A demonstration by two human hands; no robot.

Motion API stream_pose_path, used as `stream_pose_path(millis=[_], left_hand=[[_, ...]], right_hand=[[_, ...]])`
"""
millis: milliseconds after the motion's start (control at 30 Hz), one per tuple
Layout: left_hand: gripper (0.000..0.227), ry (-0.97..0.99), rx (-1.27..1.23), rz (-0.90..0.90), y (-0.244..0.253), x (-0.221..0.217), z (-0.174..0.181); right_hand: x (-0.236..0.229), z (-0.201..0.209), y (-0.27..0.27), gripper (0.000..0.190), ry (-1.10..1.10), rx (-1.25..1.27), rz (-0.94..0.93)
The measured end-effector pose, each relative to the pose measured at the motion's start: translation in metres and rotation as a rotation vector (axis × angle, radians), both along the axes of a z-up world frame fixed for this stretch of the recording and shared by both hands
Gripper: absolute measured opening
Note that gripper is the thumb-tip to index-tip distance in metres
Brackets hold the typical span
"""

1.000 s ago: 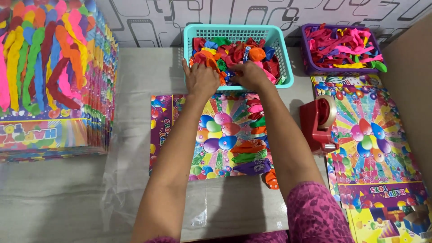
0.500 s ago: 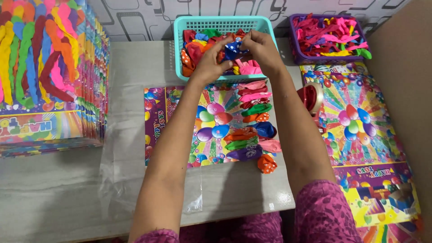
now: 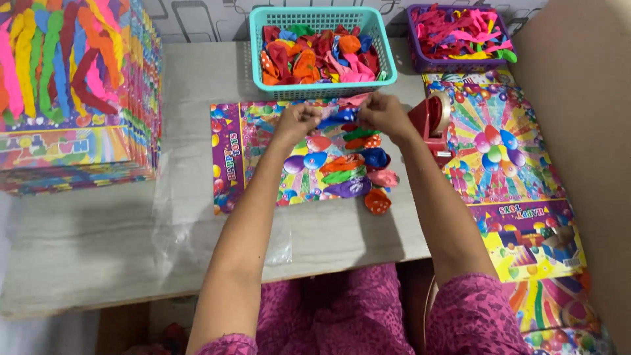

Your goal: The person assembles a balloon flower toy by placing colorful balloons onto a cardboard backing. They pick balloons from a basket, attach them to the backing, and use a tape dispenser to secure them.

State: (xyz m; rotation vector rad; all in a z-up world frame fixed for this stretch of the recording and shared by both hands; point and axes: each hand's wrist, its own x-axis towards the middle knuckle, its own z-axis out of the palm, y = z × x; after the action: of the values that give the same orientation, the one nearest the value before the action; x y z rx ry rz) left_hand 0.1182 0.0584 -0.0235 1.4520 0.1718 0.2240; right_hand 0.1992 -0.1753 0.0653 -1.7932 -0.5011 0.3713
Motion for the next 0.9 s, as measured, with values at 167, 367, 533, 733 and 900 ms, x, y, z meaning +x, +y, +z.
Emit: stream_pose_path(millis=[167,367,533,733,900], left_hand=[[0.017,0.119,0.358,-0.025,-0.017,-0.023,-0.028],[0.04,0.126,0.621,0.005,-0.031,-0.064,-0.032],[0.075,0.089,0.726,-0.131,-0.048,-0.145,0.02],[0.063,-0.14,1.128,-0.068,-0.056,-0.168,-0.011],[0.03,-0.551,1.617,0.274,-0.062,-0.153,-0.046]], right_hand=[[-0.009,-0.051,-0.014,0.014,-0.124,-0.422,0.018],[-0.03,-0.061,-0.004,0.028,-0.616,-0.733,0.059],[-0.043,-0.086,0.021,0.029,-0.829,-0.541,0.231],[-0.054,-0.103,0.033,0.021,-0.957,-0.688,0.229],[-0.045,-0.103,0.026,0.014,-0.835,-0.677,0.223]])
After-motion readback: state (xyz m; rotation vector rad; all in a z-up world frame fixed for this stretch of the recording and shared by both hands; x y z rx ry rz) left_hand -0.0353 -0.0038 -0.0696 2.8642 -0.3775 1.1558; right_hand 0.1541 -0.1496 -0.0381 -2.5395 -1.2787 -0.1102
